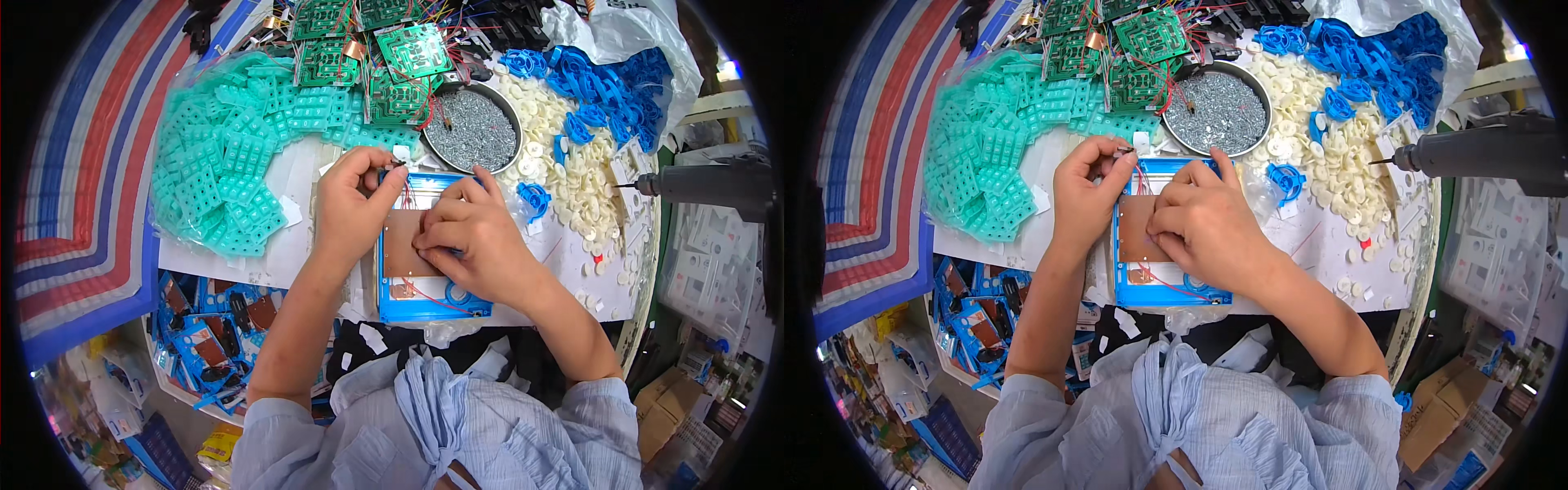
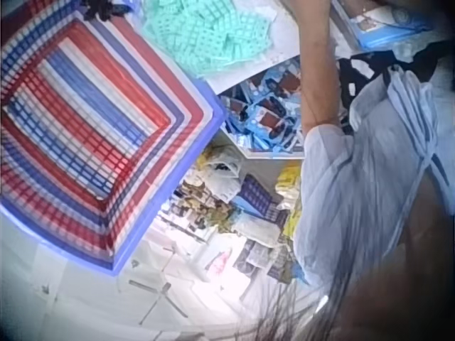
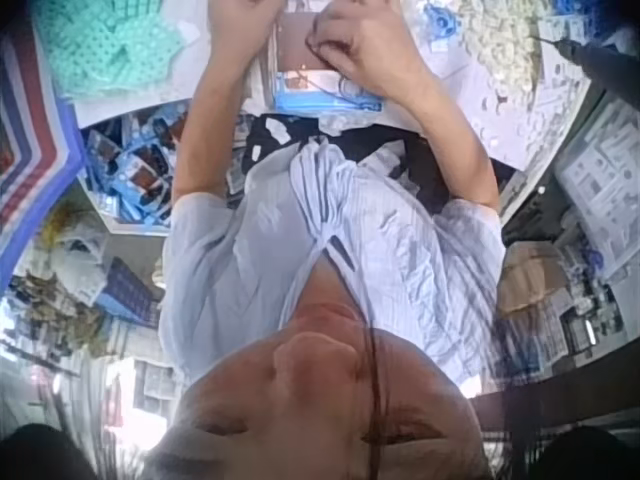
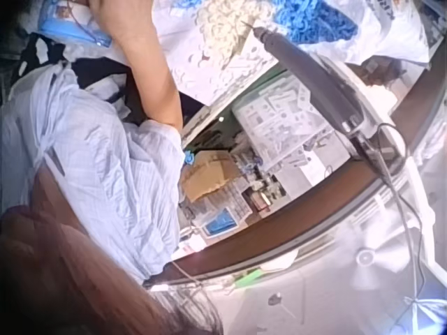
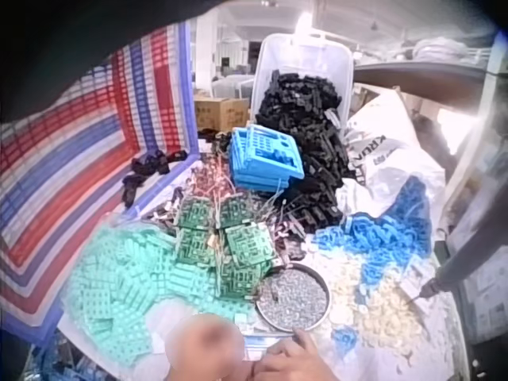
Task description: Assembling small electronic components and circuit boards into a blue plastic housing at a factory workbench.
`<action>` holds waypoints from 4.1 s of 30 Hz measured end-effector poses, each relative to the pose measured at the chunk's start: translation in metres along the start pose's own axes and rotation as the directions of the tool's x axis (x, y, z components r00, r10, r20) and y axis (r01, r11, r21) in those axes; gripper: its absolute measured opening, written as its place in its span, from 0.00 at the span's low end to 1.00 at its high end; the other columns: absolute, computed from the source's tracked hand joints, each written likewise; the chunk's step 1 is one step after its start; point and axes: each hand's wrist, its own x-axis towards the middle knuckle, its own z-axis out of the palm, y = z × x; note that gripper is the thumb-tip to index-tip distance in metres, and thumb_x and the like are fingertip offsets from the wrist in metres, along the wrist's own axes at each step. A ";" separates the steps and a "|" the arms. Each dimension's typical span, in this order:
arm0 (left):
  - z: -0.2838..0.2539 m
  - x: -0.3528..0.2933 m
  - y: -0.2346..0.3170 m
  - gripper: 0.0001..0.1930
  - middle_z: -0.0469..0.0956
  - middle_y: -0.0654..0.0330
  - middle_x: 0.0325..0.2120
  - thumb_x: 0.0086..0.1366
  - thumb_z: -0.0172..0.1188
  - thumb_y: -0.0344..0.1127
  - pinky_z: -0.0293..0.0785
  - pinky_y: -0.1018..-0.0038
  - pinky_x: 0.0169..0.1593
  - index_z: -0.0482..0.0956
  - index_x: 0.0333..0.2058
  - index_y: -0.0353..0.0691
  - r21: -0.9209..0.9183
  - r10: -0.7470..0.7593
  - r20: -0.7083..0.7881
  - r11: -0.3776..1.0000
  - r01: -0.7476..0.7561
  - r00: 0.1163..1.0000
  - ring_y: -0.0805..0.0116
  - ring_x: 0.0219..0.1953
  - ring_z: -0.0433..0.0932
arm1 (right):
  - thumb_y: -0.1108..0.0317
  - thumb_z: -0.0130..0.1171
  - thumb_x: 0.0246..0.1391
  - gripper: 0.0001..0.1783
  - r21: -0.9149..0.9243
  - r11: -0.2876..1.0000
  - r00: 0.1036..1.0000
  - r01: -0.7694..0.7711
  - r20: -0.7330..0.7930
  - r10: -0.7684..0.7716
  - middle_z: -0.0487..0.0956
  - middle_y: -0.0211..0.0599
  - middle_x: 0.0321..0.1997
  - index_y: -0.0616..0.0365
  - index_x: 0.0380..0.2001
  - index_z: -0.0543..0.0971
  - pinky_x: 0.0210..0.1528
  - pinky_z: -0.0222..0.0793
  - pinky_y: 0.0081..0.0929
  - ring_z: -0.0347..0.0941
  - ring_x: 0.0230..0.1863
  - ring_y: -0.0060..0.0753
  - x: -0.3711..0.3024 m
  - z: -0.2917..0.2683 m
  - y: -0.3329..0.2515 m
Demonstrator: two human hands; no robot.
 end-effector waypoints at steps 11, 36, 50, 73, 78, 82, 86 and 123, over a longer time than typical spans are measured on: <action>-0.003 -0.008 0.034 0.07 0.80 0.62 0.31 0.57 0.71 0.27 0.69 0.79 0.31 0.82 0.32 0.36 0.080 0.037 0.066 0.996 -0.043 0.997 0.78 0.26 0.70 | 0.69 0.64 0.48 0.12 0.232 0.970 0.964 -0.079 -0.228 0.133 0.81 0.42 0.34 0.59 0.38 0.84 0.47 0.72 0.41 0.77 0.39 0.47 0.029 -0.037 0.015; -0.016 -0.042 0.024 0.06 0.79 0.60 0.41 0.59 0.67 0.22 0.68 0.82 0.37 0.81 0.36 0.34 0.170 0.032 -0.104 0.985 -0.014 0.994 0.77 0.35 0.73 | 0.73 0.59 0.54 0.11 0.535 0.838 0.981 -0.109 -0.079 0.178 0.86 0.44 0.36 0.63 0.40 0.85 0.42 0.79 0.30 0.85 0.36 0.37 0.033 -0.010 0.029; -0.010 -0.038 0.015 0.06 0.81 0.52 0.46 0.58 0.67 0.22 0.69 0.68 0.57 0.82 0.35 0.32 0.047 0.185 -0.016 0.982 -0.184 0.983 0.64 0.49 0.77 | 0.72 0.61 0.53 0.12 0.540 0.836 0.990 -0.099 -0.032 0.138 0.86 0.44 0.35 0.62 0.41 0.83 0.42 0.80 0.32 0.85 0.38 0.38 0.068 -0.003 0.019; -0.011 -0.034 0.037 0.07 0.79 0.53 0.48 0.56 0.68 0.24 0.69 0.66 0.55 0.82 0.34 0.40 0.597 0.594 0.025 0.636 -0.489 0.804 0.60 0.50 0.77 | 0.73 0.65 0.49 0.06 -0.150 0.989 0.988 -0.001 -0.155 -0.022 0.76 0.40 0.29 0.57 0.33 0.81 0.34 0.73 0.39 0.77 0.31 0.45 0.014 -0.029 0.034; -0.021 -0.008 0.045 0.06 0.84 0.58 0.38 0.55 0.68 0.25 0.70 0.61 0.55 0.81 0.31 0.40 0.433 0.431 0.297 0.735 -0.522 0.852 0.58 0.45 0.80 | 0.74 0.66 0.47 0.06 -0.247 0.969 0.996 -0.033 -0.090 0.011 0.74 0.39 0.28 0.58 0.29 0.79 0.34 0.73 0.40 0.76 0.32 0.45 -0.002 -0.025 0.027; -0.025 -0.001 0.055 0.06 0.83 0.57 0.43 0.54 0.68 0.25 0.68 0.61 0.58 0.81 0.31 0.40 0.356 0.326 0.362 0.818 -0.452 0.874 0.55 0.49 0.79 | 0.73 0.66 0.47 0.06 -0.269 0.962 0.997 -0.041 -0.074 0.022 0.74 0.39 0.29 0.58 0.30 0.80 0.35 0.74 0.40 0.76 0.33 0.46 -0.002 -0.028 0.028; -0.027 -0.007 0.056 0.08 0.77 0.52 0.51 0.51 0.70 0.29 0.69 0.57 0.57 0.82 0.30 0.43 0.440 0.476 0.324 0.689 -0.576 0.817 0.48 0.54 0.74 | 0.69 0.67 0.47 0.07 -0.175 0.985 0.996 0.002 -0.085 -0.017 0.75 0.39 0.29 0.56 0.31 0.81 0.35 0.74 0.42 0.77 0.34 0.47 0.012 -0.026 0.029; 0.011 0.000 0.065 0.06 0.81 0.61 0.25 0.63 0.65 0.30 0.75 0.76 0.32 0.82 0.36 0.33 0.235 -0.092 0.418 0.972 -0.010 0.904 0.74 0.28 0.80 | 0.69 0.62 0.43 0.14 -0.029 0.950 0.948 0.309 -0.067 -0.311 0.77 0.31 0.36 0.53 0.37 0.81 0.45 0.68 0.37 0.71 0.42 0.40 -0.018 -0.005 0.015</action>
